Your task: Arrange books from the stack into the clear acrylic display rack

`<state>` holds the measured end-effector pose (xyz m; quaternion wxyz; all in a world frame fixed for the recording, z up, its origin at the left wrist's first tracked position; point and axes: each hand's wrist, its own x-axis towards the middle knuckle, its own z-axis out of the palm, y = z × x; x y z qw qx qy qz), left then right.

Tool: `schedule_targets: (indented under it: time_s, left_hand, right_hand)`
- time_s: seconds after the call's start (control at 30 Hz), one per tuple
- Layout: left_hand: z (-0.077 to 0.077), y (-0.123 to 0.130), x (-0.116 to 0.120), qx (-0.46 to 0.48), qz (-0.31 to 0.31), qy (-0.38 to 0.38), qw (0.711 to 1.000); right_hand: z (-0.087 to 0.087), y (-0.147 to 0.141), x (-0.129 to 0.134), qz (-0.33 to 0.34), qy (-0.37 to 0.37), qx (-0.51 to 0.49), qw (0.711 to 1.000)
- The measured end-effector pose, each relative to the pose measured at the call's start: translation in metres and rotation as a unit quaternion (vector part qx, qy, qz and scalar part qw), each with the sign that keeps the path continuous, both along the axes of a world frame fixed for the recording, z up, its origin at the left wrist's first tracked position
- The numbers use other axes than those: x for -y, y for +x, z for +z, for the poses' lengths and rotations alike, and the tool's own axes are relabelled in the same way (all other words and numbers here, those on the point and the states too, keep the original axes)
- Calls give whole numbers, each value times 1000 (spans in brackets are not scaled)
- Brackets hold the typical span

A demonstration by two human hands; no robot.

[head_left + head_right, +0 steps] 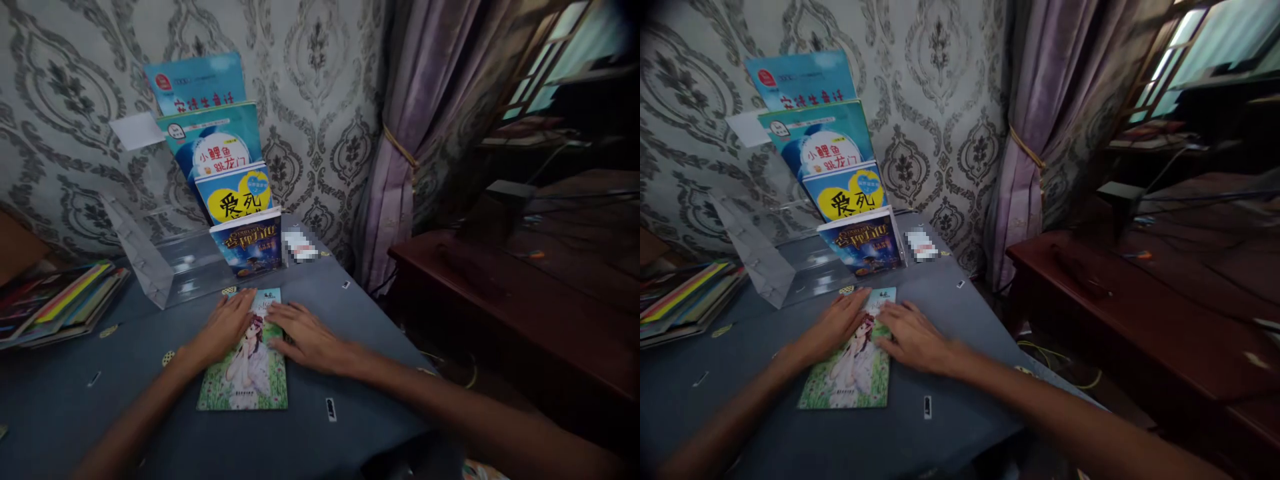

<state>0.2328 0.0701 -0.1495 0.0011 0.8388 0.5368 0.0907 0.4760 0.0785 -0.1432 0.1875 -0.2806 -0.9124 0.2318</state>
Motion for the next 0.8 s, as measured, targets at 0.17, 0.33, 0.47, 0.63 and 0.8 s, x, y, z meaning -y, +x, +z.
schedule_targets:
  time_s: [0.17,0.33,0.47,0.63,0.8]
  left_hand:
    - [-13,-11,2,32,57,71,995]
    - [-1,-6,12,0,151,55,987]
    - [12,-2,18,-29,187,36,981]
    - [14,-12,17,71,175,20,982]
    - [-1,-25,4,279,168,-11,945]
  right_hand:
    - [0,-22,-31,-77,23,68,994]
    - [-5,-27,-36,-100,34,94,990]
    - [-2,-23,-22,-119,26,108,987]
    - [6,-14,9,-85,-8,129,988]
    - [6,-6,29,-33,-58,136,988]
